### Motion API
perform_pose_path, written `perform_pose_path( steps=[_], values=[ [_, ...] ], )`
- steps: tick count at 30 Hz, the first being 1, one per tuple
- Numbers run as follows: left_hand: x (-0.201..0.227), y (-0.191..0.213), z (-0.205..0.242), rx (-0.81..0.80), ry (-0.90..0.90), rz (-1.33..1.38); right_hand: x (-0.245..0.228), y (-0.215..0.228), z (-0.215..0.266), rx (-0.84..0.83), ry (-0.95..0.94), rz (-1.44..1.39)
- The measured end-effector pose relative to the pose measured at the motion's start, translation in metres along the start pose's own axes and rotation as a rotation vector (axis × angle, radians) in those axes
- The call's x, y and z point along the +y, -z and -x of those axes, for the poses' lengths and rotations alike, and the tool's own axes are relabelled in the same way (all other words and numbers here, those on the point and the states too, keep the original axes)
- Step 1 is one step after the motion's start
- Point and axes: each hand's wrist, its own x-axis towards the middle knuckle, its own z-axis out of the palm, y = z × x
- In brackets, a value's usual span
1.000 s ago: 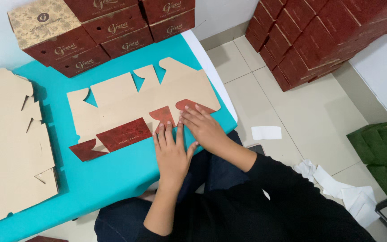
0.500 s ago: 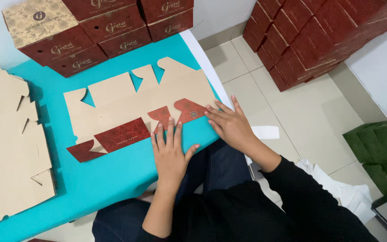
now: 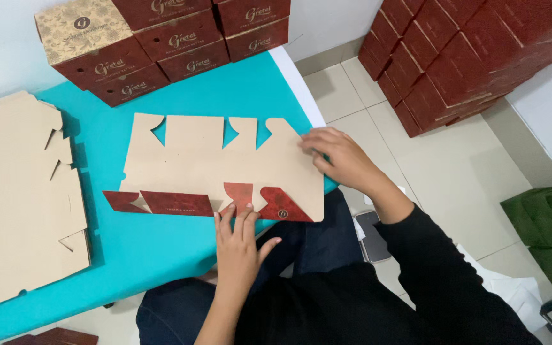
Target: The person assembles flat cardboard pieces into small boxes by folding the sides and tucking the flaps into place. They repeat this process for multiple boxes, stacking the finished ones on the table.
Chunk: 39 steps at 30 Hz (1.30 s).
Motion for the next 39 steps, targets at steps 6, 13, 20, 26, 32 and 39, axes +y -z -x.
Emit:
perform_pose_path(
  steps=[6,13,20,26,32,39],
  values=[
    [0.016,-0.012,0.004,0.139,0.095,-0.099,0.013,-0.044,-0.075,-0.003,-0.050,-0.013],
    [0.014,-0.012,0.004,0.171,0.098,-0.058,-0.005,-0.107,-0.165,-0.207,-0.115,-0.132],
    [-0.016,-0.005,0.019,0.216,0.007,0.012,-0.019,-0.090,-0.149,-0.053,-0.094,-0.530],
    [-0.055,0.013,0.016,0.203,0.186,-0.227,-0.012,-0.092,-0.120,0.263,-0.146,-0.790],
    [-0.052,0.022,-0.004,0.204,0.349,-0.201,0.005,-0.102,-0.117,0.207,-0.320,-0.649],
    [-0.047,0.019,0.004,-0.070,0.279,-0.210,-0.022,-0.035,-0.061,0.187,-0.033,-0.275]
  ],
)
